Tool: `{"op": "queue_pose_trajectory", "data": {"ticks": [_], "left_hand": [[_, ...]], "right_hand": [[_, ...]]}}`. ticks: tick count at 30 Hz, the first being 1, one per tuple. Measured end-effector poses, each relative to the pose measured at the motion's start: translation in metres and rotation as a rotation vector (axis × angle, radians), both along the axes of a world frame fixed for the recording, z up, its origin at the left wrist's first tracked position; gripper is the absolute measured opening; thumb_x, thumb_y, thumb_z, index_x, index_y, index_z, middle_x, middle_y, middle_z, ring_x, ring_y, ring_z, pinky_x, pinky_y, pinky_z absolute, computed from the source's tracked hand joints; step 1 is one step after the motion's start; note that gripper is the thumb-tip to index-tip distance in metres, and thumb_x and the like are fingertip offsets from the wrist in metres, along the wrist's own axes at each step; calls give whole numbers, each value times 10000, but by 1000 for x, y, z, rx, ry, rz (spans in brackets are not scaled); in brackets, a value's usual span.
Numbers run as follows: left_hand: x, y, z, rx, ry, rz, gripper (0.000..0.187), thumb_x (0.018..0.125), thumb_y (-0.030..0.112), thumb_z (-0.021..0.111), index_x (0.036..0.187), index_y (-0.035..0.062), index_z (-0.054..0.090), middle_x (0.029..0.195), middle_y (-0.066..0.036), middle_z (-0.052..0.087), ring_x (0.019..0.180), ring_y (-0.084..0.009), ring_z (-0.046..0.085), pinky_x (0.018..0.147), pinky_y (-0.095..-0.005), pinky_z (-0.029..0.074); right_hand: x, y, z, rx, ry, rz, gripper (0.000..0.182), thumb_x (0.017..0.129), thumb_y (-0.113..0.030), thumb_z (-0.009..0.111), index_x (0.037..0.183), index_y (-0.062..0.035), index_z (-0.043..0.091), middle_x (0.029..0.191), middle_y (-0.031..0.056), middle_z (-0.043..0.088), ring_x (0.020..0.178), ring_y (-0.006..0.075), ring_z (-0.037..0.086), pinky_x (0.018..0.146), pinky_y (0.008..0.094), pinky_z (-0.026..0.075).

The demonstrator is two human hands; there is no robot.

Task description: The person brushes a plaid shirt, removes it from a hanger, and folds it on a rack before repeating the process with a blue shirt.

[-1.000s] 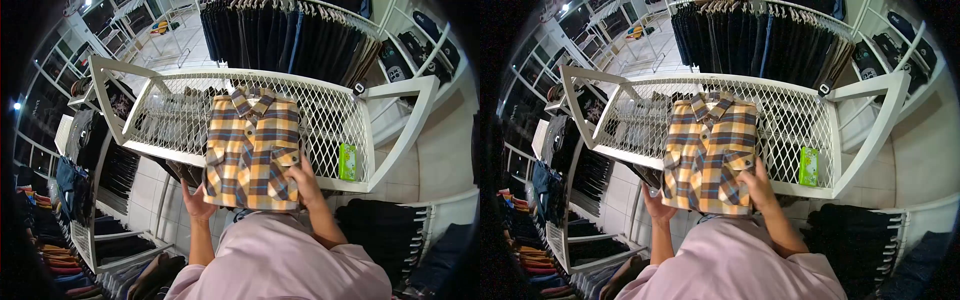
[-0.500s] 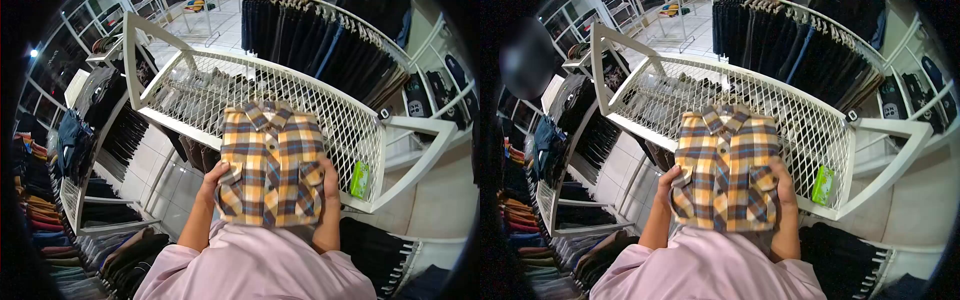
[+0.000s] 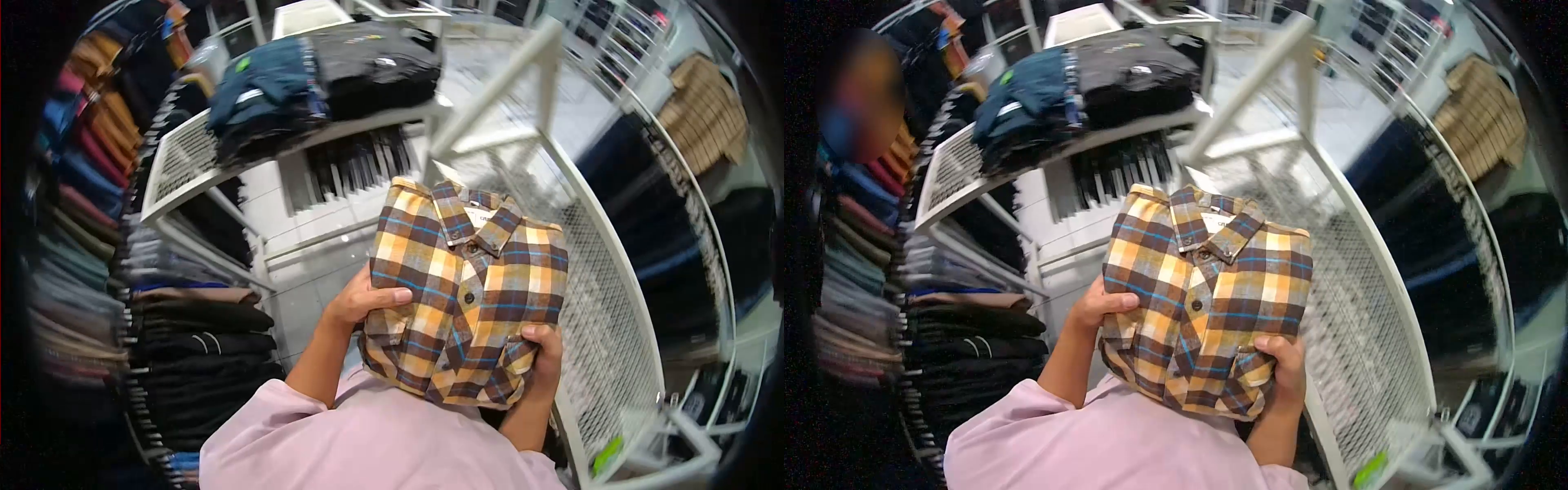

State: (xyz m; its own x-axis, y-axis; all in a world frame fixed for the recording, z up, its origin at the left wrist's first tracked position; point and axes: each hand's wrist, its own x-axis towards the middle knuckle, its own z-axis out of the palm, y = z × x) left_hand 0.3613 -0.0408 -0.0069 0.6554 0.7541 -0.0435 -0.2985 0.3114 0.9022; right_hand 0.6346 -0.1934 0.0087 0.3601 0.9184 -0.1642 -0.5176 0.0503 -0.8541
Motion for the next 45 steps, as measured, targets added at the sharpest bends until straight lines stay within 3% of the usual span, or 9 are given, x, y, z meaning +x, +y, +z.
{"op": "queue_pose_trajectory", "data": {"ticks": [11, 17, 18, 19, 22, 25, 34, 40, 45], "left_hand": [[-18, -4, 82, 250, 151, 534, 564, 820, 250, 748, 1295, -33, 633, 1094, -95, 719, 1038, -179, 679, 904, -314, 547], [11, 80, 205, 321, 59, 442, 370, 946, 277, 663, 1181, -5, 710, 1062, -100, 757, 887, -180, 733, 834, -295, 588], [-65, 193, 221, 296, 34, 474, 349, 971, 262, 638, 1184, -6, 708, 1052, -118, 759, 862, -186, 742, 818, -290, 596], [-95, 249, 194, 264, -1, 302, 350, 971, 292, 649, 1165, 7, 707, 1075, -131, 759, 842, -197, 746, 762, -300, 609], [-132, 301, 137, 199, 413, 578, 422, 993, 334, 635, 1279, 24, 641, 1084, -104, 760, 875, -200, 751, 789, -346, 626], [-118, 272, 110, 27, 97, 370, 469, 1027, 318, 631, 1355, -13, 589, 1210, -153, 730, 933, -207, 765, 835, -331, 646], [-123, 249, 127, 284, 104, 420, 503, 1019, 241, 666, 1403, -44, 510, 1285, -147, 666, 1068, -168, 714, 872, -305, 618], [-126, 249, 129, 257, 202, 447, 647, 965, 342, 759, 1409, -63, 519, 1228, -124, 697, 1029, -167, 719, 875, -311, 593], [-106, 246, 190, 1061, 963, 1091, 701, 967, 416, 729, 1469, -23, 513, 942, -141, 711, 832, -167, 651, 755, -316, 531]], "right_hand": [[10, 105, 37, 180, -91, 213, 490, 802, -272, 711, 1214, -14, 649, 1083, 102, 691, 970, 213, 669, 840, 355, 547], [30, 230, 151, 406, -200, 395, 438, 871, -378, 700, 1140, -34, 674, 982, 97, 719, 788, 204, 703, 719, 323, 576], [-39, 342, 170, 388, -182, 460, 433, 884, -386, 690, 1123, -25, 677, 964, 96, 725, 760, 214, 704, 721, 318, 576], [-65, 368, 152, 391, -221, 405, 408, 909, -372, 664, 1123, -24, 678, 980, 92, 730, 773, 221, 710, 726, 312, 580], [-89, 434, 94, 208, -432, 525, 387, 979, -373, 627, 1177, -44, 683, 1097, 116, 732, 892, 197, 709, 798, 330, 582], [-85, 427, 53, 185, -368, 490, 431, 1049, -348, 564, 1277, 10, 638, 1121, 111, 728, 897, 159, 709, 744, 299, 589], [-80, 426, 56, 291, -276, 495, 414, 1004, -290, 712, 1270, 14, 617, 1109, 87, 724, 892, 113, 695, 760, 256, 566], [-70, 434, 63, 219, -391, 502, 599, 985, -419, 703, 1347, 42, 581, 1165, 122, 702, 1002, 154, 683, 839, 320, 567], [-62, 441, 118, 307, -1140, -140, 768, 987, -510, 609, 1424, 115, 511, 1305, 296, 642, 1197, 382, 644, 1035, 428, 498]]}}
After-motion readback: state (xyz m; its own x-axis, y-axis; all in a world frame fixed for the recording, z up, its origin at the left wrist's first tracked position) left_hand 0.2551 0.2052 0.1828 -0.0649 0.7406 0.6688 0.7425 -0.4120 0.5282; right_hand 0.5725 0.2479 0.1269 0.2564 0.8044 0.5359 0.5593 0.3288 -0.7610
